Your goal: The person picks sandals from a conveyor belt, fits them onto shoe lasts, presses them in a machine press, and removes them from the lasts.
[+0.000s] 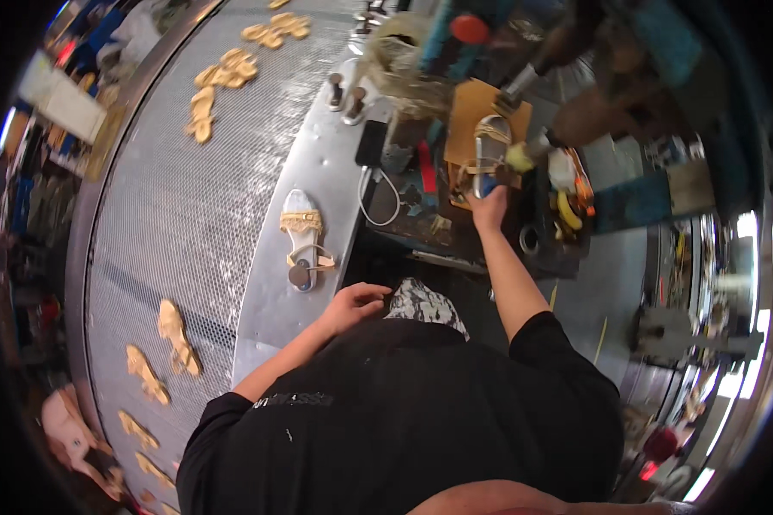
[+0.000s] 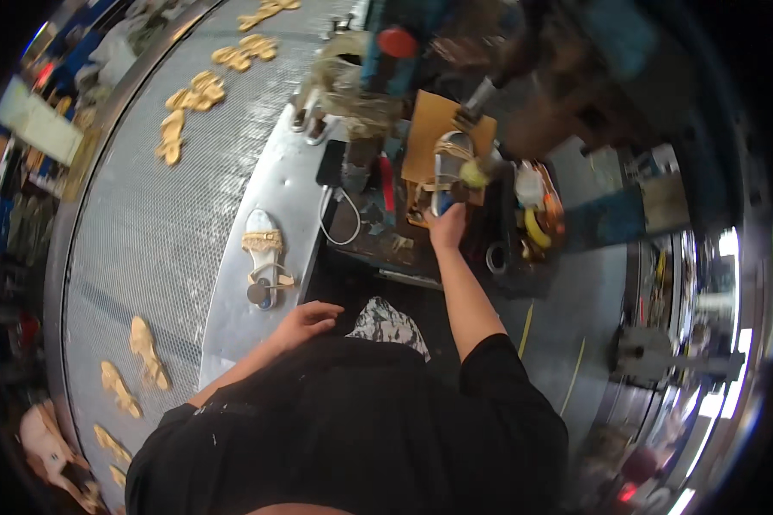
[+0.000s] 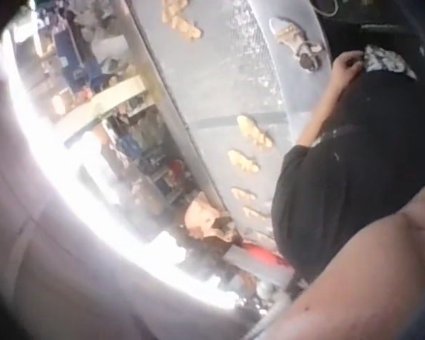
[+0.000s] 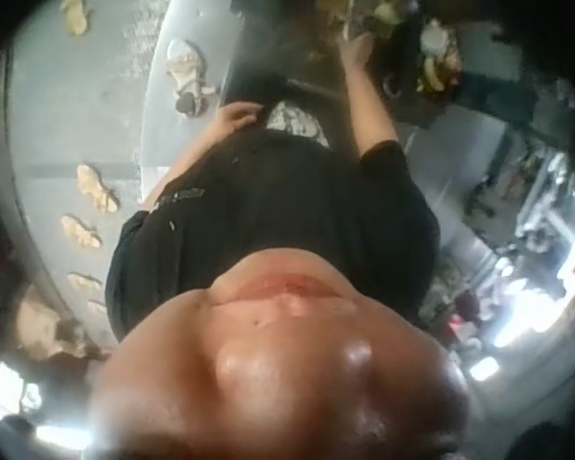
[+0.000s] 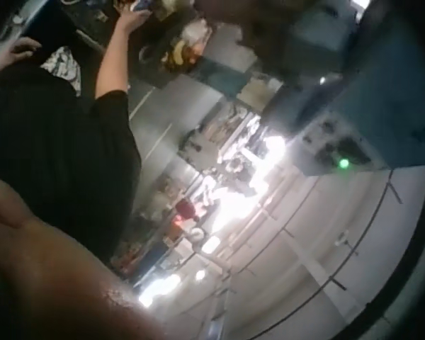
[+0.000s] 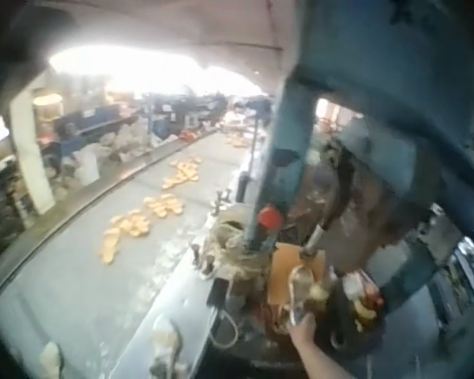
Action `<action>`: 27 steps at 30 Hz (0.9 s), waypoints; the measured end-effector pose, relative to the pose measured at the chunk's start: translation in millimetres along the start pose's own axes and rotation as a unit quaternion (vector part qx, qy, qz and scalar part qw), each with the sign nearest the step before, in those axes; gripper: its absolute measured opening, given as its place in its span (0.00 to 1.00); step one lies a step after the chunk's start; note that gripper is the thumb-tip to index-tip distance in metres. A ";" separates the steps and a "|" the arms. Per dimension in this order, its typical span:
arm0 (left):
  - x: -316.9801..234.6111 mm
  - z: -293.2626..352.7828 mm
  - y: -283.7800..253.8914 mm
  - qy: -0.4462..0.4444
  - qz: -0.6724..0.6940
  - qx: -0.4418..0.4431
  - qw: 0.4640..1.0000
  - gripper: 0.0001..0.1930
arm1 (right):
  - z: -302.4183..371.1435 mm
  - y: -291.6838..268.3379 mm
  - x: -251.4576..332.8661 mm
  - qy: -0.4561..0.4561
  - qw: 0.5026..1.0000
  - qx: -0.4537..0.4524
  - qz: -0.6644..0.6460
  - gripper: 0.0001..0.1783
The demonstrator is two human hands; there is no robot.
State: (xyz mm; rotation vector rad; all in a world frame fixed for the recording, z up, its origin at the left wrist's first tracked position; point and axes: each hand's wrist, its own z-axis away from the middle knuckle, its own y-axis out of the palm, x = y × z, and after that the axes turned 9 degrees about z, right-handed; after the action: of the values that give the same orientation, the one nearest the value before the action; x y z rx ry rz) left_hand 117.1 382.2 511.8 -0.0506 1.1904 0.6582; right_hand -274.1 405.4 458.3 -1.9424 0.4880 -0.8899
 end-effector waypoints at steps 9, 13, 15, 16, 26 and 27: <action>67.2 124.2 -21.3 0.036 -0.033 -0.426 0.903 0.15 | -55.6 -20.8 -46.4 -0.091 0.992 -0.035 -0.085 0.38; 177.3 206.8 -67.9 -0.083 -0.207 -0.640 0.735 0.14 | -48.0 -22.2 -21.9 -0.167 0.980 -0.104 -0.022 0.38; 207.3 257.1 -107.9 -0.112 -0.172 -0.760 0.617 0.19 | -30.4 -37.7 2.2 -0.033 0.998 -0.032 0.039 0.41; 217.6 273.7 -124.1 -0.106 -0.208 -0.784 0.575 0.25 | -25.4 -47.5 7.6 0.005 0.999 -0.008 0.037 0.42; 190.3 250.0 -335.1 -0.178 -0.208 -0.810 0.519 0.46 | -24.3 -13.9 12.0 0.046 0.998 -0.007 0.046 0.50; 155.9 212.6 -348.9 -0.103 -0.124 -0.800 0.577 0.44 | -21.8 -10.8 -6.4 0.051 0.998 0.006 0.028 0.53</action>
State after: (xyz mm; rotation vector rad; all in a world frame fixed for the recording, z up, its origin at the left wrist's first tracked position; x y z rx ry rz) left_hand 502.5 246.9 355.7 -1.6089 -0.0209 1.2502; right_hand -294.8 402.3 472.2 -1.8701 0.5939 -0.9570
